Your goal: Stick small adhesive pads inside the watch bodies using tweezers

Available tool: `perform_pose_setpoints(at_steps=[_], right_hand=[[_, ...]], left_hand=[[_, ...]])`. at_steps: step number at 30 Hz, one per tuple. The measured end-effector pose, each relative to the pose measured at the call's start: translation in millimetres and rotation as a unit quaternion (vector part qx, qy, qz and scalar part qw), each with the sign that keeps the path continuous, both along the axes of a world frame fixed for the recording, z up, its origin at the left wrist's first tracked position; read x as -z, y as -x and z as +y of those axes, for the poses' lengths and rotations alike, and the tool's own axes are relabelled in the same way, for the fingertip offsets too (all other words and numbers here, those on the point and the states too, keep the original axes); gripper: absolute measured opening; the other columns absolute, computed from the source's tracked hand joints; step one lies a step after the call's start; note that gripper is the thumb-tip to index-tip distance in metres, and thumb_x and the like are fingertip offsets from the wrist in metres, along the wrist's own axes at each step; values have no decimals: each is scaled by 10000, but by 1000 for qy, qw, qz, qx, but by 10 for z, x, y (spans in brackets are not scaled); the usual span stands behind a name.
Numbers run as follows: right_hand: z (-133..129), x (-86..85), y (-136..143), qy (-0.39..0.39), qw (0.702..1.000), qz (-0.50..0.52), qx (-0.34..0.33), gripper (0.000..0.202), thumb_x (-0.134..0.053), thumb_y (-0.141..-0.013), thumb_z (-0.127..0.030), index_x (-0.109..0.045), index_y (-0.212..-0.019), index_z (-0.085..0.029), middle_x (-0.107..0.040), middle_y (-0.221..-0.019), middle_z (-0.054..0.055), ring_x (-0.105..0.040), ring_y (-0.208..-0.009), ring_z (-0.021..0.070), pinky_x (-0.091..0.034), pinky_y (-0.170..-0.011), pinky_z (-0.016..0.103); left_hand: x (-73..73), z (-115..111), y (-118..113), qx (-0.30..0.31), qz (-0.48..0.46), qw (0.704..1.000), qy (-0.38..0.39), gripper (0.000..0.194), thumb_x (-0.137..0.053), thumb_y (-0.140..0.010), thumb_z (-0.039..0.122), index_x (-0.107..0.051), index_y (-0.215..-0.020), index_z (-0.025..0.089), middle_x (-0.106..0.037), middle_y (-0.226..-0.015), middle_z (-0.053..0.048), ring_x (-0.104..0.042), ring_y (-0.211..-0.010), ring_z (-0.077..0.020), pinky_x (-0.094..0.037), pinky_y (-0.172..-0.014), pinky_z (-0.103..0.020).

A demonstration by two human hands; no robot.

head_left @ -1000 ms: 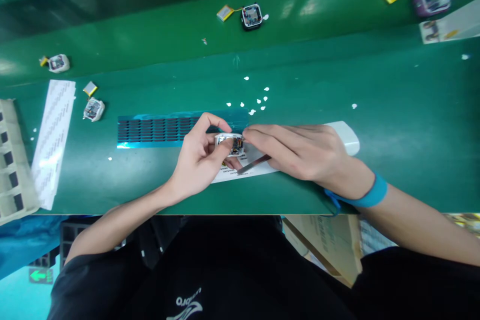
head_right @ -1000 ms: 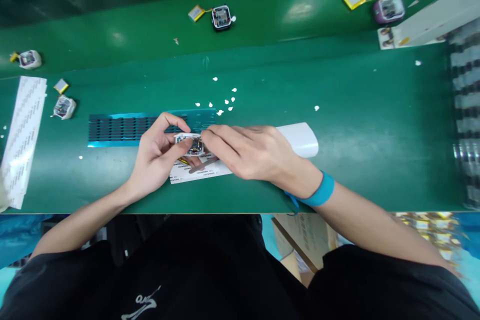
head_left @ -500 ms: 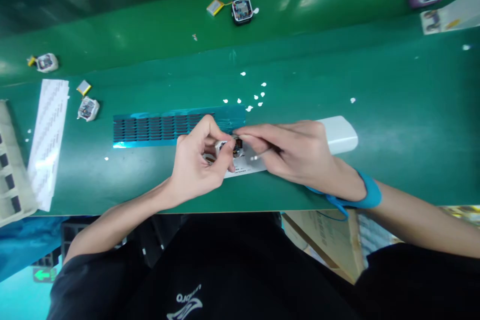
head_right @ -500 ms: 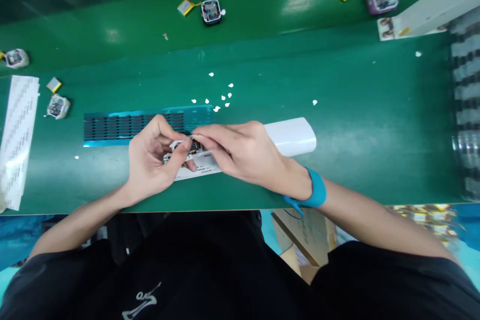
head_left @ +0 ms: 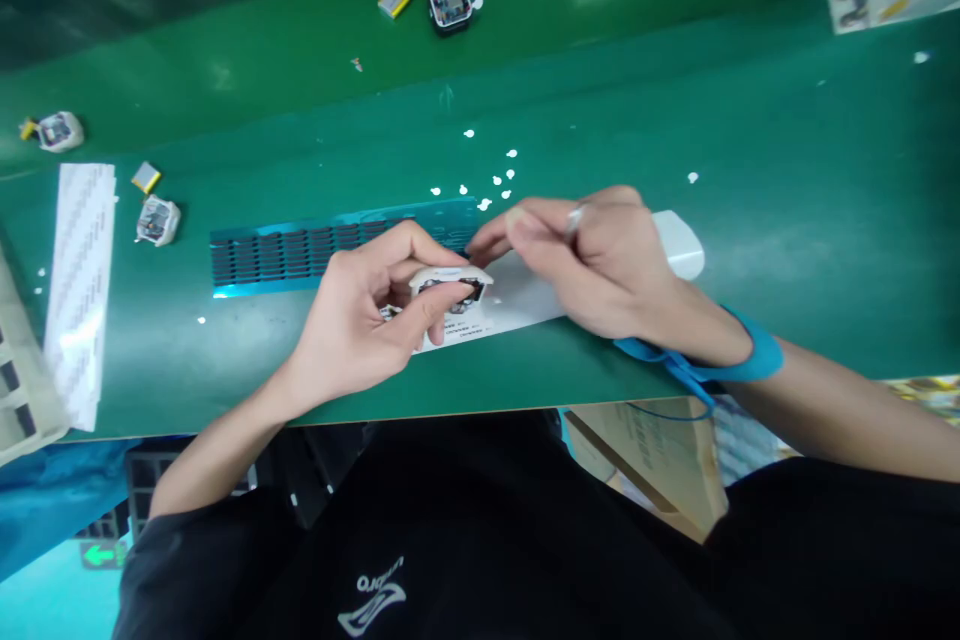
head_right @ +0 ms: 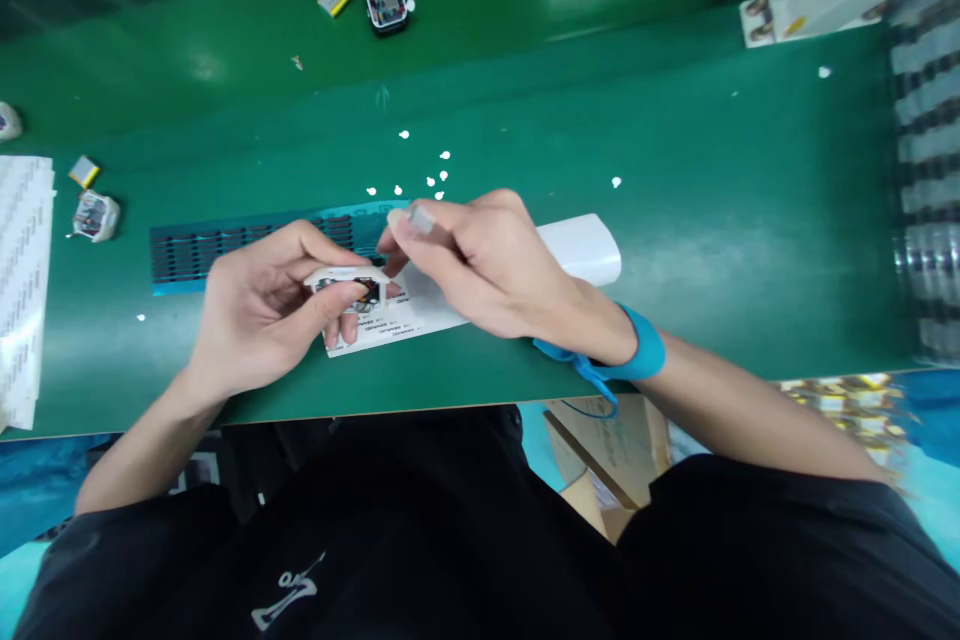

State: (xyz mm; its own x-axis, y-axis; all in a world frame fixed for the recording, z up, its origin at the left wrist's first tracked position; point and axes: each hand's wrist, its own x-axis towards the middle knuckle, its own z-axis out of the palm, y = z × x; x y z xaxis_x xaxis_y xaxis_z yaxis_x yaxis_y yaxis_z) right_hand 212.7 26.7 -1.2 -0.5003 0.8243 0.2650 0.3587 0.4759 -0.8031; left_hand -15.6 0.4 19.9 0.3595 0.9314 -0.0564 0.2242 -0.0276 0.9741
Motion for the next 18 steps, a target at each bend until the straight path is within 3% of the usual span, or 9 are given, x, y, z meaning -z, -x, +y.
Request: perform_pose_setpoints(at_steps=[3, 6, 9, 13, 18], right_hand=[[37, -97, -45, -2, 999, 8, 35, 552, -326, -1172, -497, -756, -926, -253, -801, -920, 63, -727, -779, 217, -610, -772, 396], [106, -170, -86, -14, 997, -45, 56, 623, -317, -1177, -527, -732, -801, -253, -764, -771, 56, -731, -766, 224, -619, -847, 427], [236, -157, -142, 64, 997, -37, -34, 636, -407, -1177, -529, -700, -686, -250, -728, -637, 6, -743, -683, 169, -620, -774, 339], [397, -59, -207, 169, 968, -32, -181, 724, -466, -1141, -640, -589, -551, -239, -762, -662, 15, -768, -719, 152, -576, -629, 264], [442, 36, -211, 198, 950, -46, -236, 695, -490, -1148, -600, -679, -596, -223, -812, -776, 31, -716, -643, 113, -557, -581, 235]], left_hand=[[-93, 23, 100, 61, 87, 993, -46, 39, -731, -985, 250, -731, -962, 219, -778, -721, 8, -650, -506, -120, -478, -480, -240], [-88, 32, 168, 151, 198, 962, -116, 146, -635, -972, 177, -744, -1042, 245, -824, -850, 5, -654, -545, -124, -478, -537, -247], [-17, 19, 177, 200, 260, 932, -157, 228, -555, -977, 155, -724, -1098, 246, -828, -895, -3, -686, -600, -145, -489, -582, -244], [70, -4, 157, 209, 297, 914, -182, 248, -535, -966, 137, -704, -1113, 244, -801, -849, -11, -712, -656, -179, -495, -614, -246], [90, -14, 151, 201, 301, 911, -199, 231, -537, -952, 139, -685, -1102, 234, -784, -821, -8, -654, -589, -165, -444, -579, -248]])
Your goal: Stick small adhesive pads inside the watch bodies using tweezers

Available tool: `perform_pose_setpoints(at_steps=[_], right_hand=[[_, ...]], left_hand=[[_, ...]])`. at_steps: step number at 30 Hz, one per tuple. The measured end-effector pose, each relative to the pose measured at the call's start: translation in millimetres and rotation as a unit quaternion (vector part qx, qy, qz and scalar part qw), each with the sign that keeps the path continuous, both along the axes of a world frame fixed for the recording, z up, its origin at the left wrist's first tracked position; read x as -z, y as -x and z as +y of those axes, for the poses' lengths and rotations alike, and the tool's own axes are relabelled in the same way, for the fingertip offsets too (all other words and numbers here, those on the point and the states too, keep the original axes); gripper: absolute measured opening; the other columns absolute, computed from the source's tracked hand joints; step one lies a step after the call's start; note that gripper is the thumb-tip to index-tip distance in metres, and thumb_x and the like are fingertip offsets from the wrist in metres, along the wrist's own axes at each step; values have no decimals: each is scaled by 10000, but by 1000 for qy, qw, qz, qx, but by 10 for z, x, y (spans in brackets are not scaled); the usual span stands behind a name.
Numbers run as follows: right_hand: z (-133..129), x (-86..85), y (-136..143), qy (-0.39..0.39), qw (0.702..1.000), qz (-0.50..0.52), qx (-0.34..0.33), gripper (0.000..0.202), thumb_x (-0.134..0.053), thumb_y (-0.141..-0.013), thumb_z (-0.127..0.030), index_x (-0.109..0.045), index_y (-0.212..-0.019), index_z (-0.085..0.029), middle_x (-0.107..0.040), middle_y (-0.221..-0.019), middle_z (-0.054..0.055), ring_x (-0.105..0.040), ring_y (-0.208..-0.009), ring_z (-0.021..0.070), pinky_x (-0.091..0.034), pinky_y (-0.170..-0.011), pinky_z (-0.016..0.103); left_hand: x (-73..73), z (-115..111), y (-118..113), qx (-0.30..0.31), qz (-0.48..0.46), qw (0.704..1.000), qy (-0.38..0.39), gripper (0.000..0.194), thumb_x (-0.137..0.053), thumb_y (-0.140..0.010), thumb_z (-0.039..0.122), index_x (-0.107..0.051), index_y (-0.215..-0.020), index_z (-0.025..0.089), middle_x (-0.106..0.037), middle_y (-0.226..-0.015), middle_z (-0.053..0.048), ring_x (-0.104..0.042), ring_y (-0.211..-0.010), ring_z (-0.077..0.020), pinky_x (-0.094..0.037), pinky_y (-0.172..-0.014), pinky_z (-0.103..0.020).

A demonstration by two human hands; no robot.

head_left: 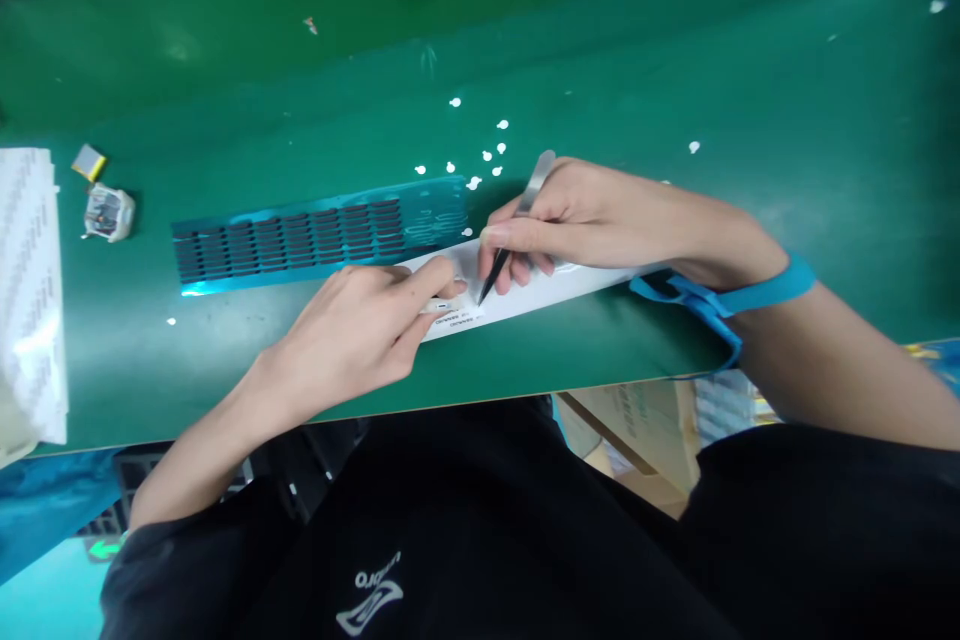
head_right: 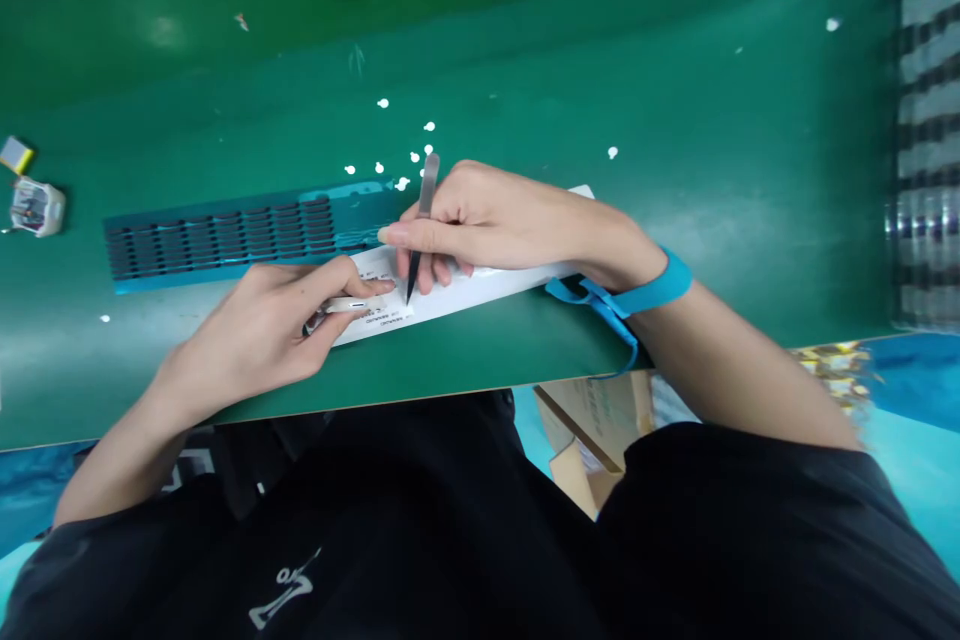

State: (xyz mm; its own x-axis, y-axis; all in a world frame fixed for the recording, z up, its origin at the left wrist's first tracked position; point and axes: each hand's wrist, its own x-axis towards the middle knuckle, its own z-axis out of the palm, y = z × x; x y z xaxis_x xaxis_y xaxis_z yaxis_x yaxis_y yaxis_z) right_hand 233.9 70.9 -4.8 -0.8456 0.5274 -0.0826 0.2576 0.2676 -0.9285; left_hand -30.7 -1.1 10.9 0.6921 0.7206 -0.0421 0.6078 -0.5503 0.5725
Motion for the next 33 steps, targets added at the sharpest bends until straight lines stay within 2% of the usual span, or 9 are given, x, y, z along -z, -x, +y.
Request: perform_pose_setpoints(at_steps=[4, 8, 11, 14, 19, 22, 25, 28, 33], right_hand=[[3, 31, -2, 2, 1000, -11, -9, 662, -518, -1125, -644, -765, -676, -224, -824, -815, 47, -778, -766, 150, -597, -634, 242], [12, -12, -29, 31, 999, -8, -20, 632, -530, -1095, -698, -844, -848, -209, -822, -850, 25, -741, -692, 112, -577, -599, 223], [-4, -58, -24, 78, 994, 50, 58, 587, -616, -1055, -688, -808, -823, -185, -808, -809, 17, -747, -655, 114, -610, -610, 225], [-56, -55, 34, 97, 968, 151, 175, 482, -696, -1049, -613, -761, -818, -195, -808, -742, 26, -783, -634, 147, -642, -573, 225], [-196, -11, 181, 116, 924, 261, 254, 370, -704, -1075, -516, -721, -864, -212, -812, -737, 12, -801, -632, 156, -630, -526, 200], [-293, -29, 247, 131, 924, 264, 245, 335, -728, -1064, -487, -727, -877, -209, -804, -740, 14, -806, -643, 157, -649, -545, 209], [-382, -57, 295, 103, 927, 255, 253, 324, -720, -1071, -472, -738, -857, -230, -779, -726, -5, -789, -624, 144, -659, -552, 218], [-435, -69, 321, 71, 929, 252, 261, 312, -697, -1090, -447, -735, -861, -238, -784, -730, -13, -758, -576, 126, -635, -522, 215], [-446, -87, 318, 55, 932, 239, 268, 324, -685, -1103, -435, -710, -863, -217, -789, -713, -10, -740, -561, 101, -600, -522, 192]], left_hand=[[-13, 7, -10, -2, 10, 1000, 16, 232, -522, -962, 141, -683, -1105, 227, -807, -863, -18, -689, -632, -172, -449, -592, -253], [-19, 41, -25, -15, -33, 998, 45, 210, -547, -964, 119, -689, -1085, 214, -826, -902, -1, -644, -585, -129, -408, -564, -237], [-16, 72, -38, -40, -69, 993, 88, 167, -605, -940, 108, -709, -1021, 211, -753, -743, 43, -532, -508, -88, -361, -534, -220], [-7, 81, -58, -85, -100, 983, 128, 110, -646, -943, 130, -724, -981, 197, -708, -707, 38, -529, -547, -89, -367, -539, -222], [-16, 53, -98, -162, -224, 935, 222, 193, -685, -936, 124, -736, -1115, 176, -681, -748, 30, -612, -597, -98, -472, -552, -222], [-54, 39, -119, -150, -295, 892, 307, 202, -691, -917, 91, -736, -1099, 165, -706, -763, 26, -682, -620, -105, -566, -580, -213], [-87, 30, -142, -132, -329, 863, 360, 222, -711, -884, 50, -735, -1068, 170, -745, -812, 21, -742, -669, -106, -630, -622, -193], [-102, 23, -163, -131, -348, 849, 375, 229, -723, -864, 21, -732, -1040, 167, -766, -855, 16, -776, -706, -98, -662, -671, -165], [-98, 7, -172, -127, -350, 848, 378, 222, -726, -880, 25, -739, -1080, 119, -764, -810, 9, -774, -684, -84, -669, -681, -132]])
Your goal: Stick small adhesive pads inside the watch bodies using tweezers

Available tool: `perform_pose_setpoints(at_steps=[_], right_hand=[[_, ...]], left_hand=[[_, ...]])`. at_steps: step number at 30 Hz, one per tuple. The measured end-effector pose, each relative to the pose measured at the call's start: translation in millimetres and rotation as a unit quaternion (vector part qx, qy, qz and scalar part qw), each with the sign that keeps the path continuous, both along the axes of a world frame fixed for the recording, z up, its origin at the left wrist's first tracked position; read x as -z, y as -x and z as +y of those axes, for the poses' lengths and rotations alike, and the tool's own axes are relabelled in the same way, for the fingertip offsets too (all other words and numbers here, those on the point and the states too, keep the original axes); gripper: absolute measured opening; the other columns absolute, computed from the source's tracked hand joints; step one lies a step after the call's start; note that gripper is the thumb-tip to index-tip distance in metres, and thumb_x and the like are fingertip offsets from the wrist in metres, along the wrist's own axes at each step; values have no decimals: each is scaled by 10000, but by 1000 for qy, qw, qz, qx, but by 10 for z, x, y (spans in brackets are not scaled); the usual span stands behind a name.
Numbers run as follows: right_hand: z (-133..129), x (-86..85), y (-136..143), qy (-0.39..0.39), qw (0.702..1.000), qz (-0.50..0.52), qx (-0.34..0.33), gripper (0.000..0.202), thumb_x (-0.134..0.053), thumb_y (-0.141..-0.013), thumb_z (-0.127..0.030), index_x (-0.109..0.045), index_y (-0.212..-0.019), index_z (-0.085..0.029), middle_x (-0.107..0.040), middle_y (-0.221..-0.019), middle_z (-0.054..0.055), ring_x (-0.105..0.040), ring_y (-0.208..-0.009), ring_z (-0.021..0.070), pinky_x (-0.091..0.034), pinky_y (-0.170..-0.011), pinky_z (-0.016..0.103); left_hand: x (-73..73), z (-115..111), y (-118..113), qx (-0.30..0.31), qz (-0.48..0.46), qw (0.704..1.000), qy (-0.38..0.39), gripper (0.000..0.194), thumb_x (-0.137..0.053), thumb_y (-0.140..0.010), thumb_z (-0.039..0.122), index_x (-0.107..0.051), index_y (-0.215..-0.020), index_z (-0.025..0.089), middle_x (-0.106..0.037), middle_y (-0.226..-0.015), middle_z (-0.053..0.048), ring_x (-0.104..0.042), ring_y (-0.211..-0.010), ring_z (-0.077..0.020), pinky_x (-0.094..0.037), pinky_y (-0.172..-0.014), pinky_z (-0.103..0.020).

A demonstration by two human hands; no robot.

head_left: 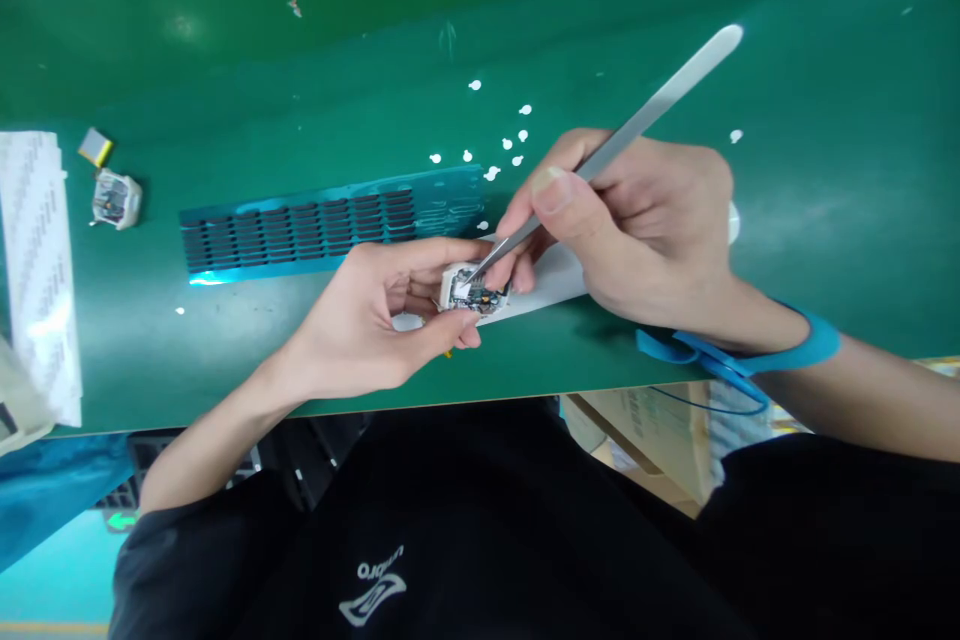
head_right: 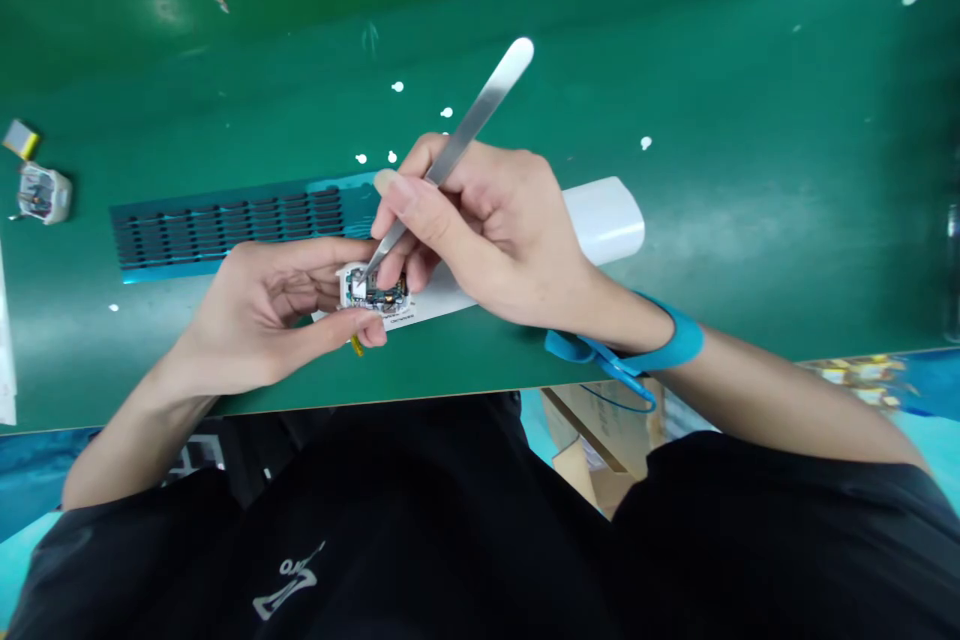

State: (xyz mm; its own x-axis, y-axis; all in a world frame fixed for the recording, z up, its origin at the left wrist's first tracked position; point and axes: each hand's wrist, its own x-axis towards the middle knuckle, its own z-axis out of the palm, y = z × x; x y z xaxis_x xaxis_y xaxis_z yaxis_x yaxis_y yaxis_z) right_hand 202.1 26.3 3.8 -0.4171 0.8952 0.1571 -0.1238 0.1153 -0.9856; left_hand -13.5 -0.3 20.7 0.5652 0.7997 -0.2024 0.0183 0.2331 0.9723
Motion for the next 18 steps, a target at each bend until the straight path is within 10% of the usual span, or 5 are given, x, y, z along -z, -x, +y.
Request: perform_pose_setpoints(at_steps=[18], right_hand=[[25, 12, 0, 14, 1000, 5, 1, 354, -685, -1096, -471, -711, -849, -220, -786, -720, -7, -725, -549, 85, -578, -511, 169]], left_hand=[[-11, -24, -11, -19, -14, 1000, 13, 284, -722, -859, -29, -785, -1077, 141, -755, -825, 29, -759, -690, -71, -659, -668, -115]])
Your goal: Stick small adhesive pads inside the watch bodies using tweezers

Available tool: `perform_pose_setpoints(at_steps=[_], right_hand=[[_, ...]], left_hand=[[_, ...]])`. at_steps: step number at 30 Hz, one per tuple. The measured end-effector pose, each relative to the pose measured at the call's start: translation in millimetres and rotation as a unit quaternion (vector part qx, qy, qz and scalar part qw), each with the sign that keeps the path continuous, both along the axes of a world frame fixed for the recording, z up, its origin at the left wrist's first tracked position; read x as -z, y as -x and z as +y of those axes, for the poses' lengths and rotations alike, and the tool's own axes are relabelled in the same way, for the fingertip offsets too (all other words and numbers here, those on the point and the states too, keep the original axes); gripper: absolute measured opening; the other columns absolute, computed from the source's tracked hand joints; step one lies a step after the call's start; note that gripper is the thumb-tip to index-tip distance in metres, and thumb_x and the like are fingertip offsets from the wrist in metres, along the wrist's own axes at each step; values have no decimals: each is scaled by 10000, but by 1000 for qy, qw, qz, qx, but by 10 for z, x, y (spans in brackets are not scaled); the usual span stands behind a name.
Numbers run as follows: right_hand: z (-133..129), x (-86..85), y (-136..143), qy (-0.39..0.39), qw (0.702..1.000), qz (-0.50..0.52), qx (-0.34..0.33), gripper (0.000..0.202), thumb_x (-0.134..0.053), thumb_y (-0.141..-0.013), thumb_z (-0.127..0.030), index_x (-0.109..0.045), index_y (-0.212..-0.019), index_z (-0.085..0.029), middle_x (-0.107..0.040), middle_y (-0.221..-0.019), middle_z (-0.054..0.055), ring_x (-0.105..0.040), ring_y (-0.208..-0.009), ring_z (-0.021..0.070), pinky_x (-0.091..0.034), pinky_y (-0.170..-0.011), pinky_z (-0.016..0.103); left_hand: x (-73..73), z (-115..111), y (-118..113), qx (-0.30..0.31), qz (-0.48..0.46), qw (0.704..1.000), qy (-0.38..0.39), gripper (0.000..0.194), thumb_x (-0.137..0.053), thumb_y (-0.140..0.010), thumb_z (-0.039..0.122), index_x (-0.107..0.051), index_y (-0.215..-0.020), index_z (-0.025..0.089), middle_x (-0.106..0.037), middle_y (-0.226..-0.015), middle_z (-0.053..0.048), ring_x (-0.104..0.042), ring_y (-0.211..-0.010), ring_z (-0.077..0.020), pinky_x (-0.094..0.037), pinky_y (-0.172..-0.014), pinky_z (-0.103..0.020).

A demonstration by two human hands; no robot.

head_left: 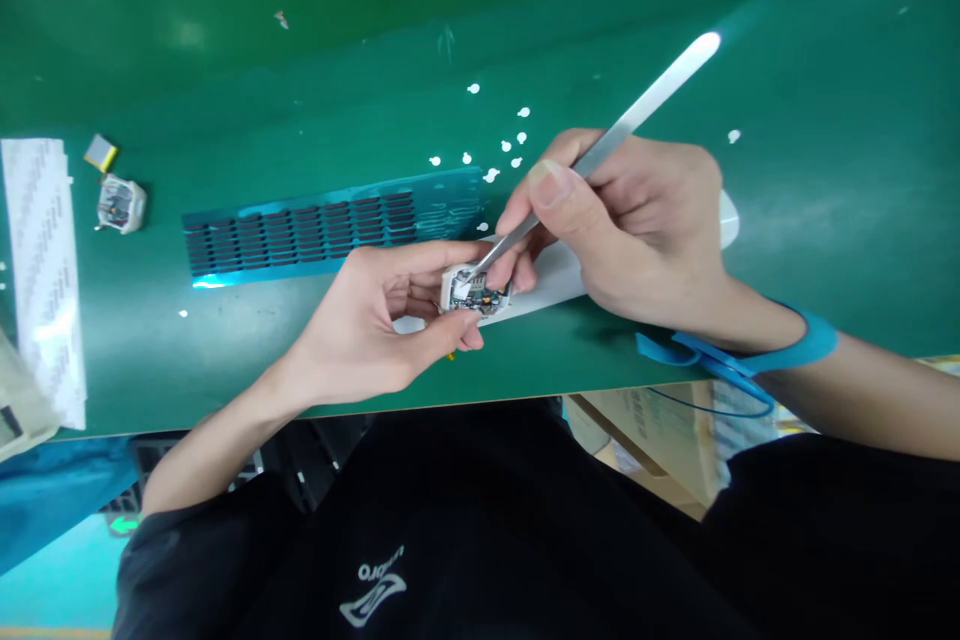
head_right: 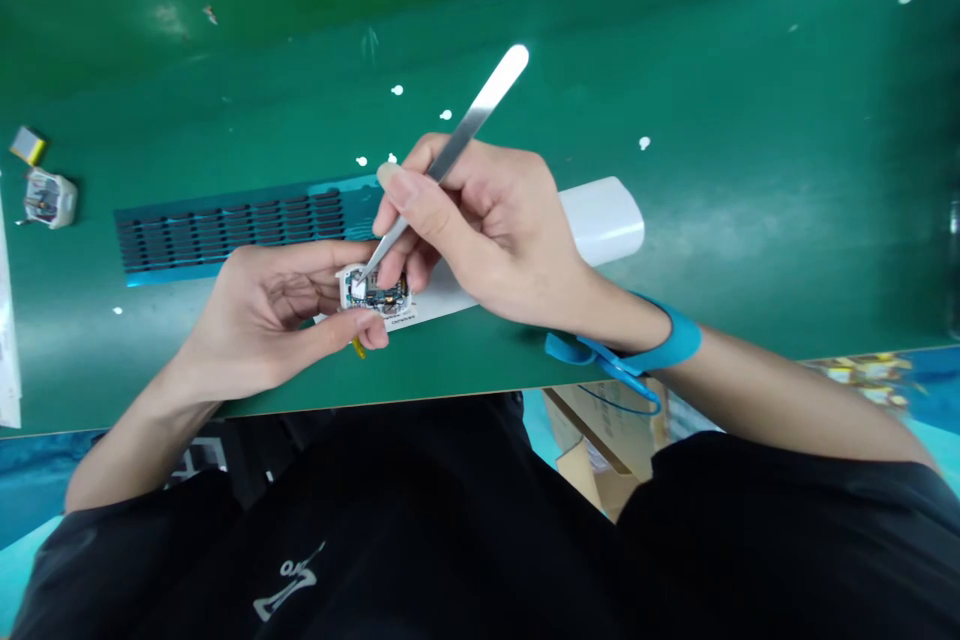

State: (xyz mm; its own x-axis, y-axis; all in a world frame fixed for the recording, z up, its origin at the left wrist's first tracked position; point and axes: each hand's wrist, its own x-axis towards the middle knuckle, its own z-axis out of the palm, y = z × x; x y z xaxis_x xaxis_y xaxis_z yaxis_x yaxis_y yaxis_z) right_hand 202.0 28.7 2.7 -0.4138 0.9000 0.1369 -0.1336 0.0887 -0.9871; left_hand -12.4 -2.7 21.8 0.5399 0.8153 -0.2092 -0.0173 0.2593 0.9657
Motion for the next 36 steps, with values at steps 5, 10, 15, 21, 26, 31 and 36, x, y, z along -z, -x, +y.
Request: perform_pose_setpoints(at_steps=[5, 10, 15, 21, 26, 31, 36], right_hand=[[-7, -14, 5, 14, 1000, -15, 0, 359, -689, -1086, -501, -709, -839, -242, -785, -711, -7, -722, -545, 107, -596, -507, 206], [-34, 13, 17, -39, 999, -14, 20, 319, -669, -1107, -445, -714, -873, -232, -778, -714, -22, -743, -575, 105, -605, -531, 190], [-57, 59, 16, -115, 991, -66, 26, 281, -603, -1140, -354, -707, -920, -215, -778, -710, -47, -740, -563, 76, -584, -530, 148], [-53, 28, -37, -175, 968, -85, 157, 323, -564, -1150, -365, -755, -907, -273, -779, -736, -16, -785, -648, 148, -576, -499, 254], [39, 36, -94, -270, 933, -214, 108, 305, -601, -1134, -323, -769, -886, -267, -848, -970, -10, -791, -755, 140, -577, -625, 277], [111, 187, -103, -334, 913, -233, 28, 289, -619, -1120, -329, -792, -912, -230, -857, -982, 15, -797, -819, 177, -609, -715, 299], [119, 270, -94, -328, 908, -262, 10, 195, -651, -1098, -352, -815, -1034, -270, -847, -984, 4, -766, -816, 200, -608, -756, 344]], left_hand=[[-15, 0, -9, 2, 9, 1000, 5, 266, -719, -867, -15, -791, -1068, 144, -752, -809, 28, -751, -677, -71, -651, -660, -118], [21, -23, -36, -24, 45, 999, -15, 178, -667, -944, 57, -796, -1046, 124, -748, -742, 8, -742, -628, -95, -639, -603, -148], [82, -54, -55, -22, 73, 997, -30, 155, -649, -963, 115, -796, -1012, 121, -760, -738, -19, -759, -629, -132, -653, -618, -198], [-38, 50, 124, 14, 179, 974, -139, 221, -647, -987, 156, -831, -1108, 151, -812, -800, -18, -712, -602, -126, -538, -538, -217], [-205, 239, 445, -17, 298, 902, -313, 349, -608, -1087, 250, -751, -1406, 233, -842, -1237, -6, -697, -720, -107, -512, -704, -272], [-266, 324, 592, 127, 373, 838, -378, 311, -509, -1105, 234, -783, -1250, 203, -839, -1199, -53, -764, -1088, -235, -531, -901, -337], [-209, 306, 518, 181, 368, 833, -372, 338, -479, -1108, 234, -784, -1254, 226, -821, -1200, -72, -745, -1167, -267, -571, -972, -382]])
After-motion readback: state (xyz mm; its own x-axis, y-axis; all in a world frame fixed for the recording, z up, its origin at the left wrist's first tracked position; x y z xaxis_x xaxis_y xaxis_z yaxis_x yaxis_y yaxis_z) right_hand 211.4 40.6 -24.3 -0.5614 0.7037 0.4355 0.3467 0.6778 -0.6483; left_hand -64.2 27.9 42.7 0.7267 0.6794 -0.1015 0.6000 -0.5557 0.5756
